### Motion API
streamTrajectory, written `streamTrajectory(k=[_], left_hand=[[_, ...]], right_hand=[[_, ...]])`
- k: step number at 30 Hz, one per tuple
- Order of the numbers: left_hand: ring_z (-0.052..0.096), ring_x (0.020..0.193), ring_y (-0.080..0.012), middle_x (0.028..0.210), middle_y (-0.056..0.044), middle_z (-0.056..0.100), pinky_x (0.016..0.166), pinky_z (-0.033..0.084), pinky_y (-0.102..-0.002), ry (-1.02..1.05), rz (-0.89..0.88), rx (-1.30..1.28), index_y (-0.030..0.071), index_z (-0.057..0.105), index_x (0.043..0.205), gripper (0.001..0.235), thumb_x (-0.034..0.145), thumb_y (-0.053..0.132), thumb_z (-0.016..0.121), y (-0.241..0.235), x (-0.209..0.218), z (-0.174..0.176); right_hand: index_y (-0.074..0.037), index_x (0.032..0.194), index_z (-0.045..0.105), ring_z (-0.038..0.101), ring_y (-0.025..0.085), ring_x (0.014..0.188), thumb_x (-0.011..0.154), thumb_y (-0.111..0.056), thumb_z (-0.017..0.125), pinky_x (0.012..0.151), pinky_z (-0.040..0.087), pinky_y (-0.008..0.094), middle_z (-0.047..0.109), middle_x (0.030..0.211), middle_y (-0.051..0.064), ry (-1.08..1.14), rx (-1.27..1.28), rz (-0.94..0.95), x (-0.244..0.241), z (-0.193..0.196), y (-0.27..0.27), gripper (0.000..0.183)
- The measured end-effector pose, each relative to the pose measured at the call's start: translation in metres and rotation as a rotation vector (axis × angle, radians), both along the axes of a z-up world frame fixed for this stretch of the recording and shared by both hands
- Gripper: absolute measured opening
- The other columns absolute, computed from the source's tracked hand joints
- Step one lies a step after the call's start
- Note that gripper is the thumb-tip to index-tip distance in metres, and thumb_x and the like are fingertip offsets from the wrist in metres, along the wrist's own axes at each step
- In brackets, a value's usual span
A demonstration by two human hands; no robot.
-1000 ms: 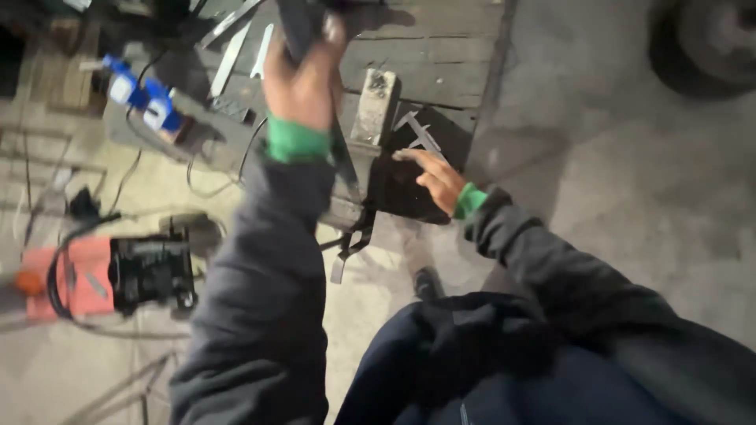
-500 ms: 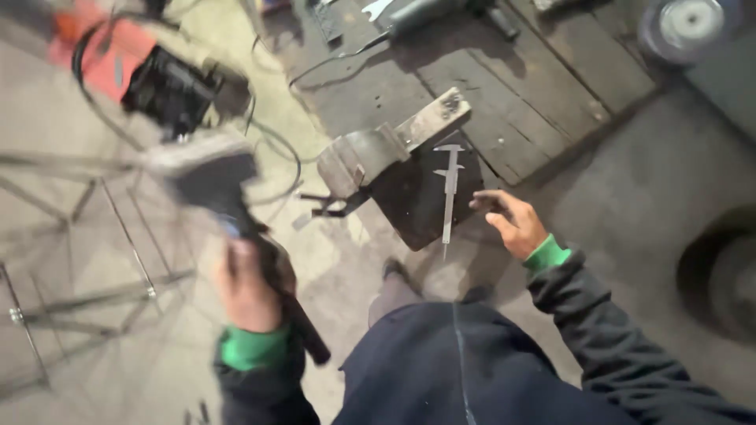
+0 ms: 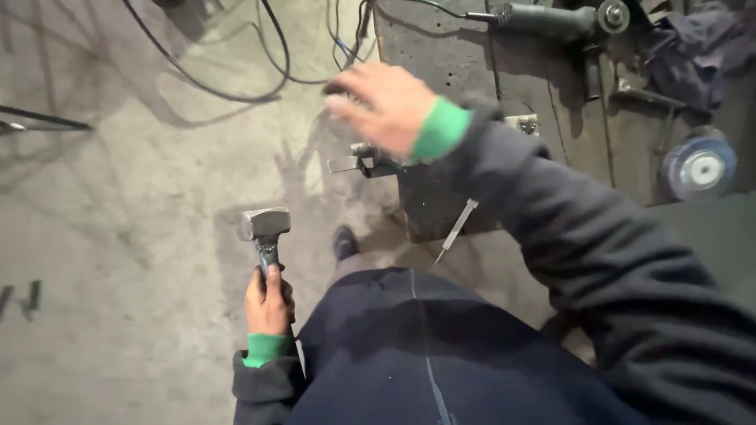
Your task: Measuring a metal bracket with calipers and using a vise and hammer to adjust it.
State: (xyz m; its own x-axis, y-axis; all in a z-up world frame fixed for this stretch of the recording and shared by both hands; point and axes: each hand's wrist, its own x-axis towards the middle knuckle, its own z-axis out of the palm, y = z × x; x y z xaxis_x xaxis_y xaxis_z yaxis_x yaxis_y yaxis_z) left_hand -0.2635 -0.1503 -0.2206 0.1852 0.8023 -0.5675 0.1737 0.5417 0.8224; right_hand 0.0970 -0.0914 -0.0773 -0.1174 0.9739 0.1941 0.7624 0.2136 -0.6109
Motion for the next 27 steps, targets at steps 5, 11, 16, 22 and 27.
streamTrajectory(k=[5, 11, 16, 22, 27], left_hand=[[0.048, 0.044, -0.0151, 0.059, -0.004, 0.054, 0.039, 0.036, -0.036, 0.191, -0.125, -0.062, 0.004, 0.060, 0.093, 0.036, 0.101, 0.039, 0.057, 0.024, 0.001, -0.020], [0.059, 0.056, -0.0293, 0.063, -0.014, 0.062, 0.056, 0.046, -0.044, 0.303, -0.322, 0.050, -0.001, 0.060, 0.091, 0.045, 0.101, 0.043, 0.058, 0.046, -0.019, -0.051], [0.066, 0.070, -0.0403, 0.071, -0.020, 0.066, 0.064, 0.048, -0.049, 0.388, -0.371, 0.199, -0.001, 0.064, 0.105, 0.049, 0.099, 0.047, 0.057, 0.051, -0.029, -0.081], [0.064, 0.066, -0.0336, 0.071, -0.018, 0.066, 0.062, 0.050, -0.045, 0.280, -0.282, 0.234, -0.001, 0.064, 0.106, 0.049, 0.100, 0.047, 0.058, 0.069, -0.015, -0.089], [0.051, 0.048, -0.0169, 0.063, -0.006, 0.057, 0.044, 0.041, -0.036, 0.100, -0.213, -0.110, 0.002, 0.063, 0.096, 0.041, 0.100, 0.043, 0.059, 0.086, 0.005, -0.042]], right_hand=[[-0.004, 0.120, 0.064, 0.060, 0.038, 0.107, 0.105, -0.035, 0.056, 0.092, 0.047, 0.047, 0.065, 0.109, 0.016, -0.303, -0.022, -0.104, -0.032, -0.064, 0.026, 0.035], [-0.001, 0.125, 0.062, 0.059, 0.040, 0.117, 0.109, -0.033, 0.054, 0.106, 0.045, 0.048, 0.065, 0.124, 0.021, -0.293, -0.088, -0.167, -0.027, -0.089, 0.023, 0.037], [0.000, 0.122, 0.067, 0.061, 0.040, 0.121, 0.109, -0.032, 0.051, 0.109, 0.045, 0.048, 0.067, 0.127, 0.021, -0.216, -0.161, -0.165, -0.014, -0.128, 0.023, 0.037], [-0.004, 0.117, 0.071, 0.065, 0.038, 0.111, 0.107, -0.033, 0.048, 0.098, 0.049, 0.046, 0.072, 0.115, 0.017, -0.140, -0.310, -0.267, -0.018, -0.113, 0.039, 0.038], [-0.008, 0.113, 0.072, 0.067, 0.039, 0.104, 0.107, -0.036, 0.048, 0.090, 0.051, 0.046, 0.075, 0.105, 0.016, -0.134, -0.367, -0.393, -0.028, -0.093, 0.044, 0.038]])
